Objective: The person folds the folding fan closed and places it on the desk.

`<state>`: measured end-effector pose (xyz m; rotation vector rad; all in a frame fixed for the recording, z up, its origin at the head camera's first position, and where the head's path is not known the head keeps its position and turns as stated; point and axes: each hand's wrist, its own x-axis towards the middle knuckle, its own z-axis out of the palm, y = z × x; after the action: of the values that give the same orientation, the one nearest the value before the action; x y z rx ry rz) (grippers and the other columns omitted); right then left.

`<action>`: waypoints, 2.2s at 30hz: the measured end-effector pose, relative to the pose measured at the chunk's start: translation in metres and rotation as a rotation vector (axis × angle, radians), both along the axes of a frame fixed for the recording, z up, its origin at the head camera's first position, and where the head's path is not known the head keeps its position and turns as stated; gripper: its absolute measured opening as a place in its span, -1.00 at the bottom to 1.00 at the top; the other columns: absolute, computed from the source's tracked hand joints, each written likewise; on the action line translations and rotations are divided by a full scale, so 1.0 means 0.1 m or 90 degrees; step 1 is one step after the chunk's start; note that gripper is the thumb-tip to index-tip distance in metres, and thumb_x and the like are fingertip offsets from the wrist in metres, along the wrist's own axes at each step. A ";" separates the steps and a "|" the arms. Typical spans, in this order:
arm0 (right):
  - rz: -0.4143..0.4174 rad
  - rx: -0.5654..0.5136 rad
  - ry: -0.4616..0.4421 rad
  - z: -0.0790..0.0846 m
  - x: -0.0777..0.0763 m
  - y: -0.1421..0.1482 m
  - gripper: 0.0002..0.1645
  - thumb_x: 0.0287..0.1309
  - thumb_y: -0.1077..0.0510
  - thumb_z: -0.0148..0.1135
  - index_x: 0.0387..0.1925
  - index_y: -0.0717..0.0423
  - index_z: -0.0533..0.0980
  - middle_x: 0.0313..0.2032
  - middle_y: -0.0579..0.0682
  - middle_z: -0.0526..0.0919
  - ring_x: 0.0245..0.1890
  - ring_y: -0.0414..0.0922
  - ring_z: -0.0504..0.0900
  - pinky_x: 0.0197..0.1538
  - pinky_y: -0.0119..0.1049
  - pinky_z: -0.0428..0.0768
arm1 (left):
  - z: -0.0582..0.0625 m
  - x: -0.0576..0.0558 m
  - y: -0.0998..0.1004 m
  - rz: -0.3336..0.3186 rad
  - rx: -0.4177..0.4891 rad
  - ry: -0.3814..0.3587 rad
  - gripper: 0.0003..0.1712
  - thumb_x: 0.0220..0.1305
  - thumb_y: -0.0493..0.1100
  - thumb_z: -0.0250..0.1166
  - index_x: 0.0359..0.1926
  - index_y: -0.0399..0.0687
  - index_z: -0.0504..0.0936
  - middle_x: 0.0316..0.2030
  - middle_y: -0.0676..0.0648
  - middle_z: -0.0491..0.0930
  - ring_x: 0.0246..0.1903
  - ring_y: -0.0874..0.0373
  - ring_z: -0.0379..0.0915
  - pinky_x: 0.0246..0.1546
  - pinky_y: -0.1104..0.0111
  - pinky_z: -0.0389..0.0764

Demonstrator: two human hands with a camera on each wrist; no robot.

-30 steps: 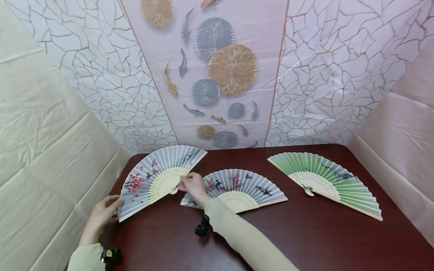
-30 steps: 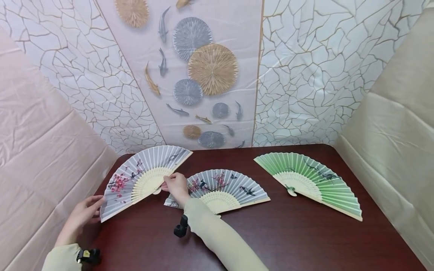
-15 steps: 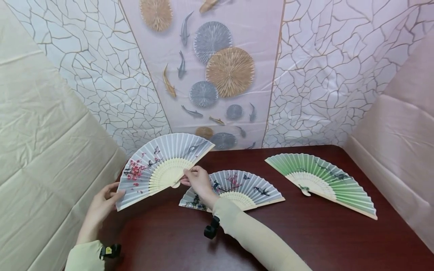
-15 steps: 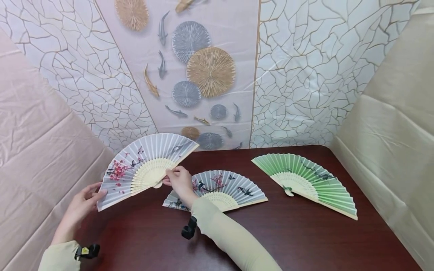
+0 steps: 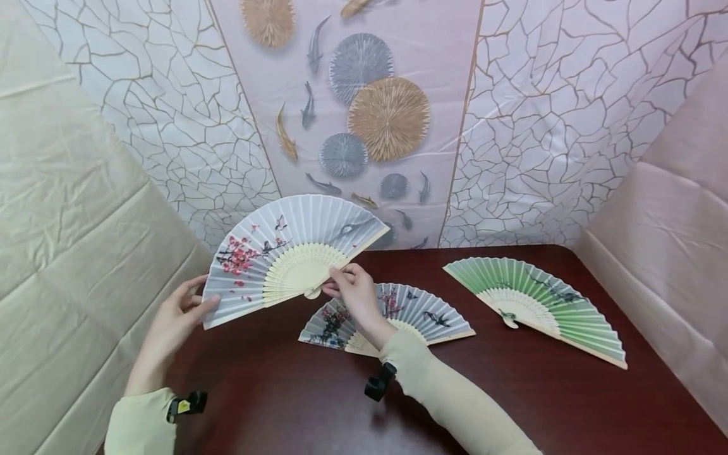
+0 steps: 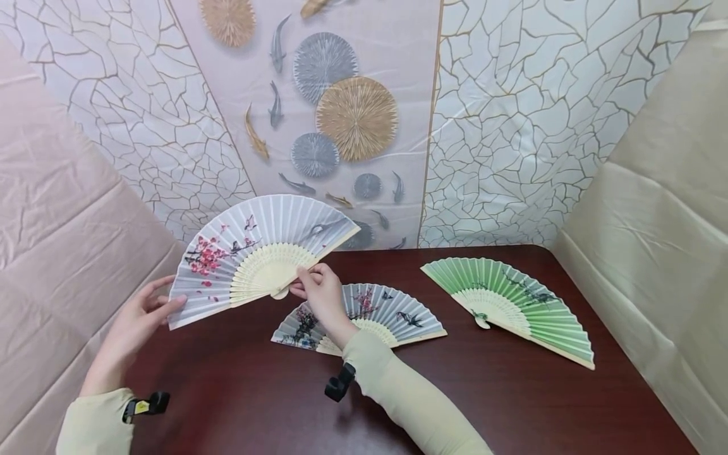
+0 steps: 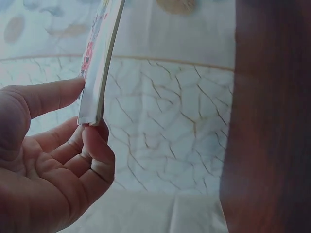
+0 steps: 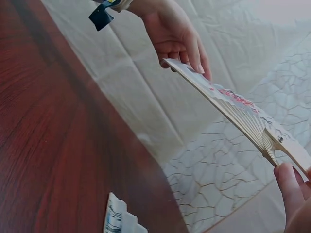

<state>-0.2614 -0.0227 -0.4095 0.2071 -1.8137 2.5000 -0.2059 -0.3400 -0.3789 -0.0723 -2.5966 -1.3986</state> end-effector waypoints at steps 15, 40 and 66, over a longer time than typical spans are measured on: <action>-0.090 -0.080 0.048 0.15 0.11 0.44 -0.85 0.45 0.27 0.14 -0.24 0.30 0.41 -0.42 0.06 0.70 -0.40 -0.16 0.72 -0.15 -0.27 0.74 | 0.18 -0.10 0.53 -0.087 0.234 0.071 -0.20 0.36 -0.30 0.33 0.50 -0.23 0.15 -0.24 0.17 0.69 -0.25 0.33 0.61 -0.29 0.53 0.61; -0.168 -0.197 0.079 0.31 0.26 0.77 -0.86 0.45 0.25 0.14 -0.27 0.25 0.42 -0.41 0.03 0.71 -0.40 -0.16 0.71 -0.14 -0.32 0.73 | 0.15 -0.27 1.54 -0.045 0.769 0.241 -0.77 0.38 -0.36 0.27 0.03 -0.30 0.59 -0.20 -0.15 0.71 -0.28 0.12 0.71 -0.30 0.34 0.74; -0.135 -0.240 0.043 0.35 0.41 0.85 -0.91 0.47 0.27 0.07 -0.09 0.15 0.34 -0.27 0.04 0.59 -0.37 -0.11 0.75 -0.18 -0.23 0.75 | 0.04 -0.29 2.37 -0.160 0.842 0.219 -0.74 0.51 -0.27 0.14 0.14 -0.19 0.55 -0.06 -0.16 0.69 -0.17 0.07 0.72 -0.16 0.29 0.73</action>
<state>-0.2203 0.0620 -0.3743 0.0766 -1.2339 2.5803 -0.2351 -0.1031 -0.3754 -0.3887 -1.0417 -2.5642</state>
